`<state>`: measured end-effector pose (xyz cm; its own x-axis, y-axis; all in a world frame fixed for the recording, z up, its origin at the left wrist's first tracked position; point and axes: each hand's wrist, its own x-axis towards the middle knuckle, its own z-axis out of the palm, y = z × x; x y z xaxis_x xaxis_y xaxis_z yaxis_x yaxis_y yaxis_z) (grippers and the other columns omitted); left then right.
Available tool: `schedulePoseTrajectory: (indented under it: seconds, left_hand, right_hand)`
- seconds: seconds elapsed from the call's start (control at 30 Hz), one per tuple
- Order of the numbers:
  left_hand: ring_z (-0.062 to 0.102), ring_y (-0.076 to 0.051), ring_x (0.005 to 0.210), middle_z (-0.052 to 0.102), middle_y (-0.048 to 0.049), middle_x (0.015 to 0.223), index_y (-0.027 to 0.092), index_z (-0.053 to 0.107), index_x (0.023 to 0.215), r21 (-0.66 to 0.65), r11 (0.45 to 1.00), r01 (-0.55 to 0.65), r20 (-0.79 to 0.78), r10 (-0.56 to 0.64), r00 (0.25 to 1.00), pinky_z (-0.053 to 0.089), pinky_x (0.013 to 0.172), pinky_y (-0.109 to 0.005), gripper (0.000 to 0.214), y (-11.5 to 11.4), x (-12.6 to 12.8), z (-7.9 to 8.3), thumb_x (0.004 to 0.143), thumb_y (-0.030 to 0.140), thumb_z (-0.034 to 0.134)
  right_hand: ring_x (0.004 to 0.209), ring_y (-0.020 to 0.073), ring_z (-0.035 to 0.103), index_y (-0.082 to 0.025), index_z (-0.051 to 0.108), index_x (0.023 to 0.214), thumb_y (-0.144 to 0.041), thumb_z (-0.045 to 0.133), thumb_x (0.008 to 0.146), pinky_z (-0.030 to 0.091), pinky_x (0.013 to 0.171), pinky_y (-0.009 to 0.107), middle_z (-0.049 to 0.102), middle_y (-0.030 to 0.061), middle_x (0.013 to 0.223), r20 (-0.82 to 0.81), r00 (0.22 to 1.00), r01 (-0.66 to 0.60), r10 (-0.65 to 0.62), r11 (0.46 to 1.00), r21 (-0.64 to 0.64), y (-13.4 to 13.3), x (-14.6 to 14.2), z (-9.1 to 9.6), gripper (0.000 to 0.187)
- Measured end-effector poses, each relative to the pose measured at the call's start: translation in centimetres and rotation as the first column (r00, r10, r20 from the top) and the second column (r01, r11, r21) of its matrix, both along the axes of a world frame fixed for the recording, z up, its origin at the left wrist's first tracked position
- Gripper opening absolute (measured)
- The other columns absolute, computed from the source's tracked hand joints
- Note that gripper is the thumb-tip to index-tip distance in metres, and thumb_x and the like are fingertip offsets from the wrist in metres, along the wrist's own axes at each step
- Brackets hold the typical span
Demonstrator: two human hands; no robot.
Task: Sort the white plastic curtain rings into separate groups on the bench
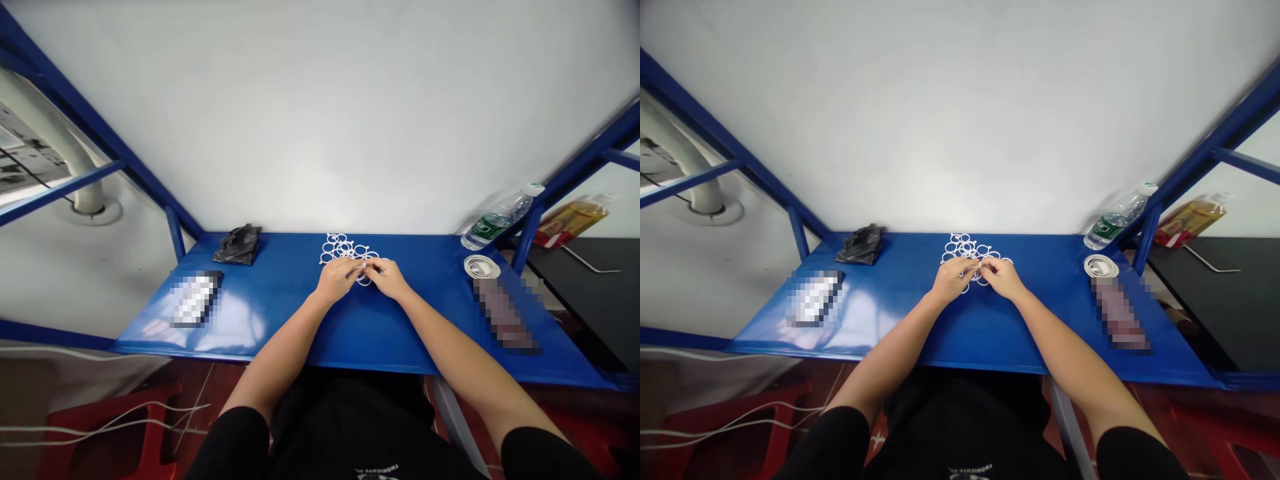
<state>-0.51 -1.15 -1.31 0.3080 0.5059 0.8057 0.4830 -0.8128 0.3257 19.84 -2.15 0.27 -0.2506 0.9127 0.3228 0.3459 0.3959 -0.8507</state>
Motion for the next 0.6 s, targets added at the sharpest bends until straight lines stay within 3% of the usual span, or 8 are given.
schedulePoseTrajectory:
  seconds: [0.13,0.37,0.6]
  left_hand:
    - [0.077,-0.017,0.083,0.082,-0.0062,0.093,0.022,0.08,0.114,-0.026,0.999,-0.021,-0.066,0.019,0.998,0.063,0.079,-0.03,0.022,-0.1,-0.07,-0.06,0.108,0.031,0.061]
    - [0.075,-0.016,0.084,0.08,-0.0062,0.094,0.021,0.079,0.111,-0.056,0.998,0.016,-0.093,-0.021,0.995,0.062,0.079,-0.03,0.021,-0.28,-0.08,0.14,0.108,0.029,0.06]
    - [0.075,-0.016,0.086,0.079,-0.0063,0.095,0.021,0.076,0.095,-0.072,0.994,0.083,-0.026,-0.086,0.996,0.061,0.078,-0.03,0.019,-0.08,-0.13,0.2,0.106,0.03,0.063]
  right_hand:
    - [0.063,0.0174,0.065,-0.022,0.081,0.104,-0.036,0.064,0.09,0.054,0.066,0.03,0.071,-0.0005,0.07,0.008,1.0,0.003,-0.003,0.996,0.087,-0.18,-0.1,0.11,0.025]
    - [0.067,0.0165,0.071,-0.024,0.084,0.1,-0.022,0.061,0.085,0.055,0.068,0.028,0.078,-0.0004,0.076,0.067,0.998,0.005,-0.015,0.989,0.146,-0.24,0.08,-0.01,0.027]
    - [0.066,0.0165,0.071,-0.023,0.083,0.099,-0.022,0.063,0.085,0.056,0.068,0.027,0.079,0.0,0.076,0.082,0.996,0.02,-0.036,0.981,0.192,-0.48,0.01,0.35,0.024]
